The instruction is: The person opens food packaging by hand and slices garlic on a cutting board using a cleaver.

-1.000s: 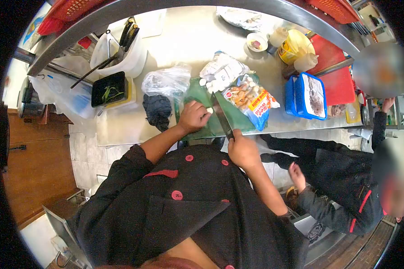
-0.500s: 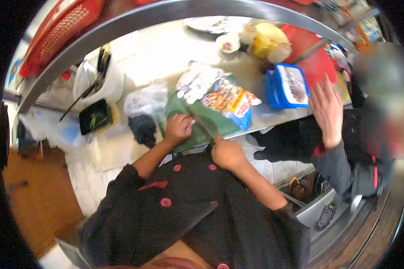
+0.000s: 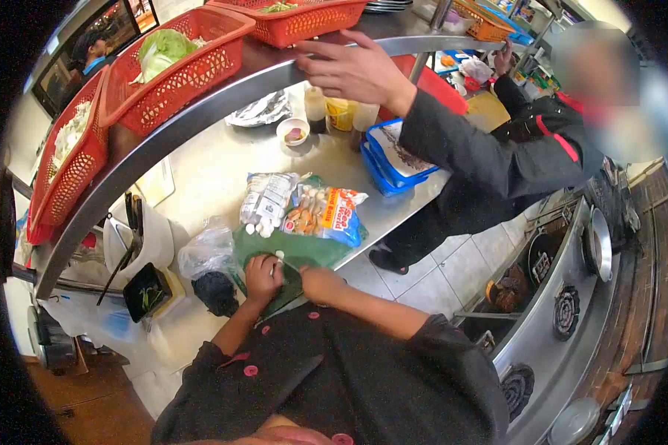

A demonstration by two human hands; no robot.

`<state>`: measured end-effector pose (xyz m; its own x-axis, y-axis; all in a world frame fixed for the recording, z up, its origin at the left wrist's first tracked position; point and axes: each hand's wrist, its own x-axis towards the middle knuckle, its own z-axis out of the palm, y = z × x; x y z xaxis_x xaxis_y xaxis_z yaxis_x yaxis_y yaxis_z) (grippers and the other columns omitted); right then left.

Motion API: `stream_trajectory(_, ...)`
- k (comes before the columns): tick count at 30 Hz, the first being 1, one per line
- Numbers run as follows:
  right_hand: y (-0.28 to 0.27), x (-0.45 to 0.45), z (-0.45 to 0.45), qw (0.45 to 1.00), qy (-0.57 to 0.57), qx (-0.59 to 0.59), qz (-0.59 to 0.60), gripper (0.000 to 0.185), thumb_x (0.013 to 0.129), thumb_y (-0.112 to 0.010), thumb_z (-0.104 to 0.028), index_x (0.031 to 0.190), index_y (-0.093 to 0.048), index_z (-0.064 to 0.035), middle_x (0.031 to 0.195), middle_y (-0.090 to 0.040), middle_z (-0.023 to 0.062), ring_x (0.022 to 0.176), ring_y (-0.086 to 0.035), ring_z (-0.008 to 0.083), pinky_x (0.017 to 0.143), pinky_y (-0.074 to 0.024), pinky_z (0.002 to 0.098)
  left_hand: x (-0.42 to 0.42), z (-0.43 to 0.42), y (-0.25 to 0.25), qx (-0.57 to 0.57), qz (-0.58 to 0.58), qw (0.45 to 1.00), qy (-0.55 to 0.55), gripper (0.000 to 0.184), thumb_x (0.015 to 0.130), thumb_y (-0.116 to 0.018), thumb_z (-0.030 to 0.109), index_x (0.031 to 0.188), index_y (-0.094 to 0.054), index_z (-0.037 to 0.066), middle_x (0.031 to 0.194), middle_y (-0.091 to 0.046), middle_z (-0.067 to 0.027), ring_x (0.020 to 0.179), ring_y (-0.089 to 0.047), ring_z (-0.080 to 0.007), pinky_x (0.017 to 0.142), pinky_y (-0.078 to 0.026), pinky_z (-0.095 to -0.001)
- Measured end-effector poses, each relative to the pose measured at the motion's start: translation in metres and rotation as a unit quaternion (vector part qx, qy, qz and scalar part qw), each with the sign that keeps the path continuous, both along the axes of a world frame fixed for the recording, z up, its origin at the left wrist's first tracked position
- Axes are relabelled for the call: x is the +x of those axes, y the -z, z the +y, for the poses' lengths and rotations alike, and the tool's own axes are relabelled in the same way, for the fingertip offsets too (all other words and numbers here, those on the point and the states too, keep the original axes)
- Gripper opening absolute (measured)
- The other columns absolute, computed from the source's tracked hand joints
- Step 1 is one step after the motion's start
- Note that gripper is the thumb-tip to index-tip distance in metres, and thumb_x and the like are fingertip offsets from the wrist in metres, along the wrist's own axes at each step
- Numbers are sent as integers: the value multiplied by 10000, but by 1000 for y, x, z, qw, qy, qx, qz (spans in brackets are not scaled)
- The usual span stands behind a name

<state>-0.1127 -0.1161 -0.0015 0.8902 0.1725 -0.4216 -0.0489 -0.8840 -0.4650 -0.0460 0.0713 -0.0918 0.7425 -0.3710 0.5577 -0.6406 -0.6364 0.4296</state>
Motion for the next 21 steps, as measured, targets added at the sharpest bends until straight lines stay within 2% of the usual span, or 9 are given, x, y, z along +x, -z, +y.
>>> stream_trajectory(3,-1,11,-20,1000,-9,-13,26,267,859,-476,-83,1070,-594,32,968,-673,289,935,-660,445,812,-519,521,4,-5,0,18,5,999,42,178,761,-675,75,939,-678,65,950,-645,-118,867,-591,-331,781,-473,-431)
stream_trajectory(5,-15,2,-30,999,19,-25,-15,272,863,-479,-107,1064,-594,36,950,-673,288,916,-660,445,802,-519,523,11,-6,11,48,-8,996,73,178,793,-640,134,952,-698,77,974,-665,-97,892,-594,-316,788,-472,-422)
stream_trajectory(7,-20,-7,-38,998,11,-39,-38,259,869,-490,-128,1042,-594,35,925,-670,294,893,-659,450,796,-517,530,10,-3,21,29,48,997,56,185,784,-626,158,934,-666,58,892,-627,-131,850,-570,-342,760,-455,-467)
stream_trajectory(8,-28,-12,-38,999,13,-40,-33,257,869,-500,-133,1044,-589,33,908,-670,294,882,-659,451,791,-517,531,5,-2,8,30,92,995,30,209,762,-679,109,962,-672,47,984,-653,-122,906,-586,-340,805,-476,-432)
stream_trajectory(9,-37,-12,-36,998,19,-45,-35,256,869,-511,-139,1046,-584,31,891,-670,294,871,-660,452,787,-516,531,4,-1,10,32,102,994,8,209,762,-679,109,962,-672,47,984,-653,-122,906,-586,-340,805,-476,-432)
stream_trajectory(13,-51,-17,-27,997,-7,-71,-14,261,871,-516,-142,1052,-569,39,871,-667,297,863,-658,454,787,-513,535,5,2,17,24,100,994,25,170,767,-696,129,913,-662,51,939,-648,-117,894,-587,-328,799,-474,-431)
stream_trajectory(15,-52,-17,-25,991,-57,-117,-12,265,873,-515,-141,1056,-557,47,860,-667,295,854,-660,453,788,-511,535,7,1,21,30,96,995,26,154,770,-698,130,898,-660,54,919,-647,-113,890,-587,-323,796,-474,-430)
stream_trajectory(21,-60,-8,-22,997,-24,-72,33,234,855,-532,-128,1017,-561,39,871,-673,290,855,-670,439,783,-521,519,6,1,22,0,93,995,22,98,778,-690,118,855,-667,62,851,-637,-102,855,-584,-306,776,-473,-417)
